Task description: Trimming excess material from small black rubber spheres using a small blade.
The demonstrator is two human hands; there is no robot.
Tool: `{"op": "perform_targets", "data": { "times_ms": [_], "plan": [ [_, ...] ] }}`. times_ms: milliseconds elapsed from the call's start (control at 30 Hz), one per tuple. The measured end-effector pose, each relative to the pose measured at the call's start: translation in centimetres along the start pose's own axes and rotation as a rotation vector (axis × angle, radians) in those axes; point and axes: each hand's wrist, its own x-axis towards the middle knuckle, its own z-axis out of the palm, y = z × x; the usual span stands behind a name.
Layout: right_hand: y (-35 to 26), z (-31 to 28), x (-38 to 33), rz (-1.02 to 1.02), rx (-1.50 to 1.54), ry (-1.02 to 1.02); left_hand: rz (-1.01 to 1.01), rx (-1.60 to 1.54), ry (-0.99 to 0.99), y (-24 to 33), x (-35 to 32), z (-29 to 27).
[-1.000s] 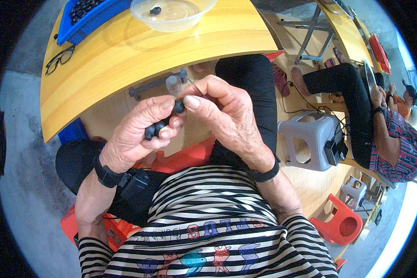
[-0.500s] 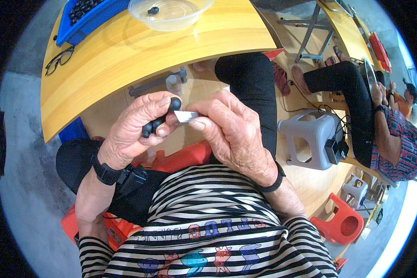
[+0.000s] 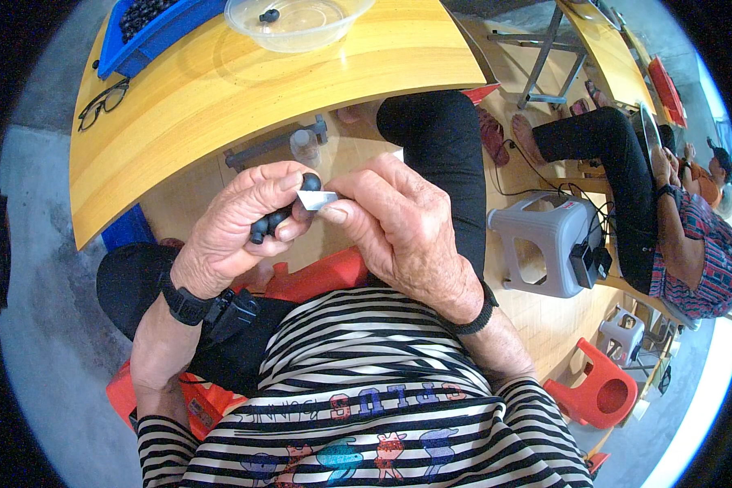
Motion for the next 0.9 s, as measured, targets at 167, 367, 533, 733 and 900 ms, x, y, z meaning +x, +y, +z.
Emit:
{"op": "perform_targets", "data": {
  "times_ms": [167,367,533,733,900],
  "plan": [
    [0.2,0.2,-0.1,0.011,-0.005,0.01,-0.026,-0.018,-0.001,0.0,0.0,0.0],
    [0.6,0.5,-0.2,0.001,-0.007,0.02,-0.028,-0.012,0.023,-0.1,0.1,-0.1],
    [1.1,0.8,-0.2,0.029,-0.042,0.088,-0.035,0.053,-0.019,-0.3,0.0,-0.3],
    [2.9,0.1,-0.9,0.281,0.143,0.062,-0.022,0.035,0.002,-0.7,-0.1,0.4],
    [1.6,0.2,-0.4,0.303,0.411,0.028,-0.005,0.026,0.006,-0.7,0.1,-0.1]
  ]
}}
